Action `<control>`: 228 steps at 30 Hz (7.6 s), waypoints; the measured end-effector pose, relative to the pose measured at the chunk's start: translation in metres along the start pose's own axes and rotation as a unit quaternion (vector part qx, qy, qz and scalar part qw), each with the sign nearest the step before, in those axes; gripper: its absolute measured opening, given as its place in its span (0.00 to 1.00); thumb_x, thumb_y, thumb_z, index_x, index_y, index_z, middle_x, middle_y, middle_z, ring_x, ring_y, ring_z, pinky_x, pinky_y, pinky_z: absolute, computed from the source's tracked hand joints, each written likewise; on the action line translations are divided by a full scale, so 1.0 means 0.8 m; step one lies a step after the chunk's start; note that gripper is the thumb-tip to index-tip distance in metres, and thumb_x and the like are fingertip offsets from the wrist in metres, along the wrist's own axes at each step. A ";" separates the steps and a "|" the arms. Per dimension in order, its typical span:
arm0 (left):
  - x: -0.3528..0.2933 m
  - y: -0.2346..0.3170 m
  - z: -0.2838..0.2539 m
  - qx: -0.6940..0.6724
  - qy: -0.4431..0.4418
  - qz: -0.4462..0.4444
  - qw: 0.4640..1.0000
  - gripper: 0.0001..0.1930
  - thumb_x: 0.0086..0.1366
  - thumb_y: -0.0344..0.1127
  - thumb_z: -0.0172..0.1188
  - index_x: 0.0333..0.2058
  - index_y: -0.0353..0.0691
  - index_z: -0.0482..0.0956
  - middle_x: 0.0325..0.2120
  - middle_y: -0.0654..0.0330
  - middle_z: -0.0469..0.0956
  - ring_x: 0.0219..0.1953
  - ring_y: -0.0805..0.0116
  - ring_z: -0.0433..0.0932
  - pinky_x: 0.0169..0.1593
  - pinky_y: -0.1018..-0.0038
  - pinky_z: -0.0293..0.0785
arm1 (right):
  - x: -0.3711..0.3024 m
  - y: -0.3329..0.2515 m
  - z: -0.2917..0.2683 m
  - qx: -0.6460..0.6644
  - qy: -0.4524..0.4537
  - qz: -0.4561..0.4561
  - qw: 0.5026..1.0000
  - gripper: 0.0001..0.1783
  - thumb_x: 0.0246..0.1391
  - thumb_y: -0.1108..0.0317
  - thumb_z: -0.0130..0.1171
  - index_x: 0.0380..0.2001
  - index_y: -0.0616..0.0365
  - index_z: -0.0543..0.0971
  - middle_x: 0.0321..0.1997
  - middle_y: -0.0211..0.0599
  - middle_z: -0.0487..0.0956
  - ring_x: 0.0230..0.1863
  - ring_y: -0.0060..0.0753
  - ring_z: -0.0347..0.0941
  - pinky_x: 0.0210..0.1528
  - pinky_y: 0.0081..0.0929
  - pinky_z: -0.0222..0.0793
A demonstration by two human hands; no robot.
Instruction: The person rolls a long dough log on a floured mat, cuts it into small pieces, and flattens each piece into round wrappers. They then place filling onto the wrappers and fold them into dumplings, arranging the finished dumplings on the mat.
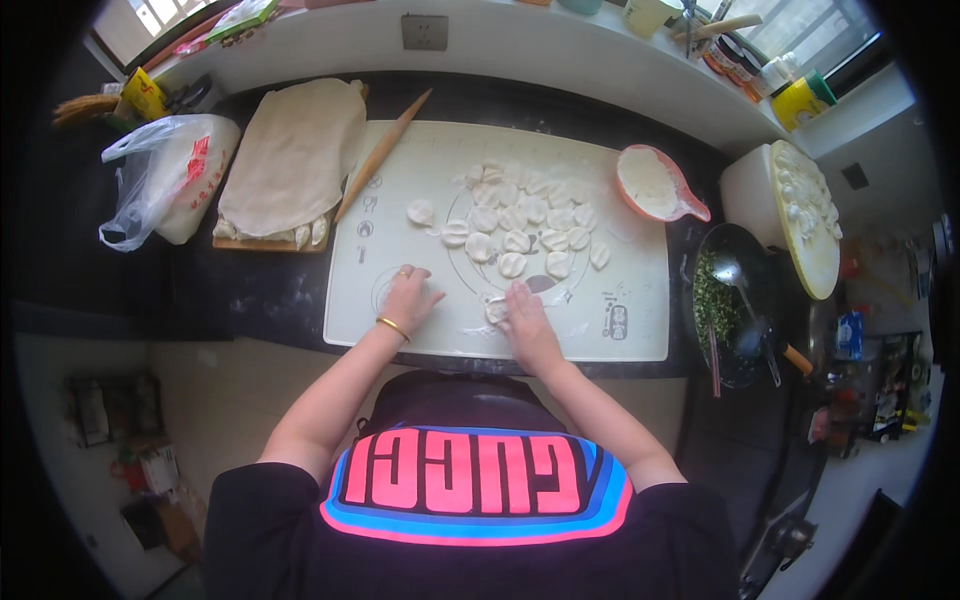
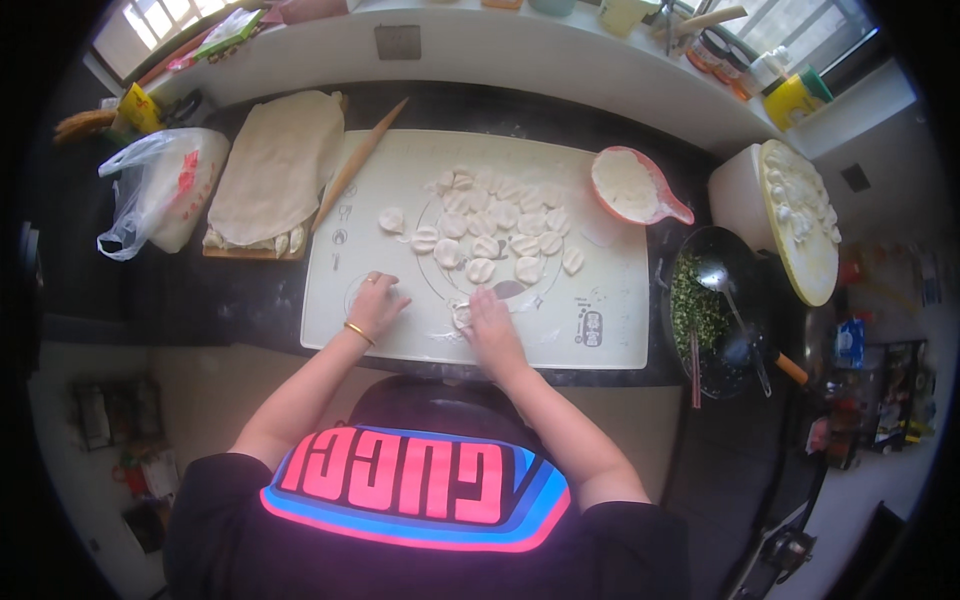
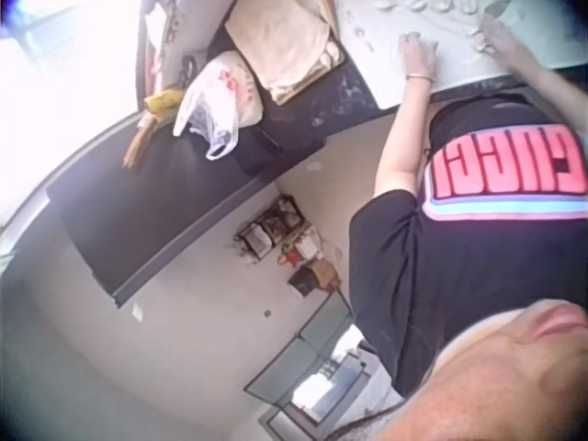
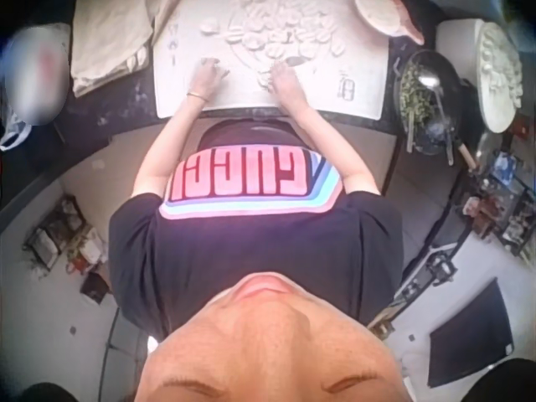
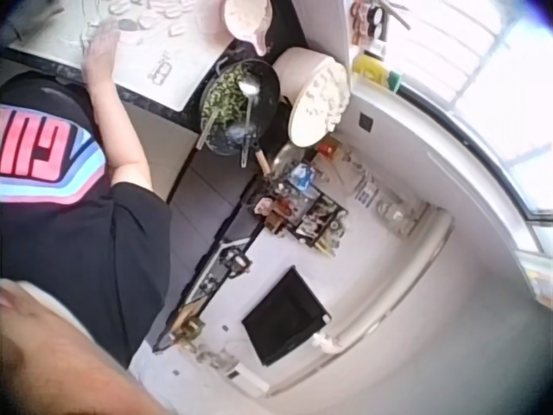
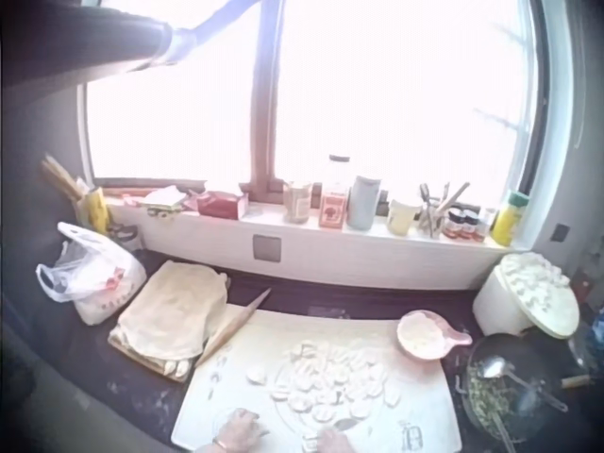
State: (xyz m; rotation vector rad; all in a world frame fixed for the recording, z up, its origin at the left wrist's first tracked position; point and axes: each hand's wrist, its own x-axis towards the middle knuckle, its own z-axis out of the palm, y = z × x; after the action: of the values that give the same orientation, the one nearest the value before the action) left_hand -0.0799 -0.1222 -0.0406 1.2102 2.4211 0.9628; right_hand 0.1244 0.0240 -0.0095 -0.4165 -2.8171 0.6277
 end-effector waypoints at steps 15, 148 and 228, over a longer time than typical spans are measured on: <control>-0.022 -0.025 0.002 0.140 0.021 0.042 0.989 0.27 0.56 0.45 0.57 0.53 0.41 0.66 0.56 0.52 0.60 0.58 0.52 0.58 0.59 0.57 0.52 | 0.002 -0.011 0.013 -0.033 -0.198 -0.020 0.979 0.37 0.52 0.63 0.55 0.60 0.72 0.56 0.63 0.62 0.56 0.66 0.57 0.50 0.67 0.42 0.45; -0.020 -0.033 0.006 0.135 0.061 0.028 0.989 0.24 0.51 0.36 0.57 0.49 0.40 0.67 0.54 0.53 0.62 0.57 0.55 0.60 0.56 0.58 0.56 | 0.082 -0.021 0.049 -0.046 -0.187 -0.114 0.975 0.45 0.46 0.56 0.60 0.61 0.67 0.54 0.68 0.53 0.50 0.69 0.53 0.45 0.67 0.45 0.45; -0.012 -0.017 -0.011 0.183 -0.026 -0.060 0.981 0.40 0.56 0.46 0.52 0.63 0.36 0.49 0.66 0.51 0.43 0.68 0.56 0.41 0.67 0.57 0.36 | 0.247 0.032 0.056 0.004 0.083 -0.090 0.992 0.31 0.49 0.69 0.54 0.58 0.60 0.63 0.64 0.56 0.58 0.65 0.55 0.53 0.64 0.44 0.50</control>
State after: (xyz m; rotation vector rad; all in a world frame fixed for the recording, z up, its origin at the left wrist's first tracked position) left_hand -0.0863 -0.1393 -0.0438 1.1632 2.6703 0.4569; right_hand -0.0669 0.0927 -0.0300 -0.1994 -2.6543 0.5390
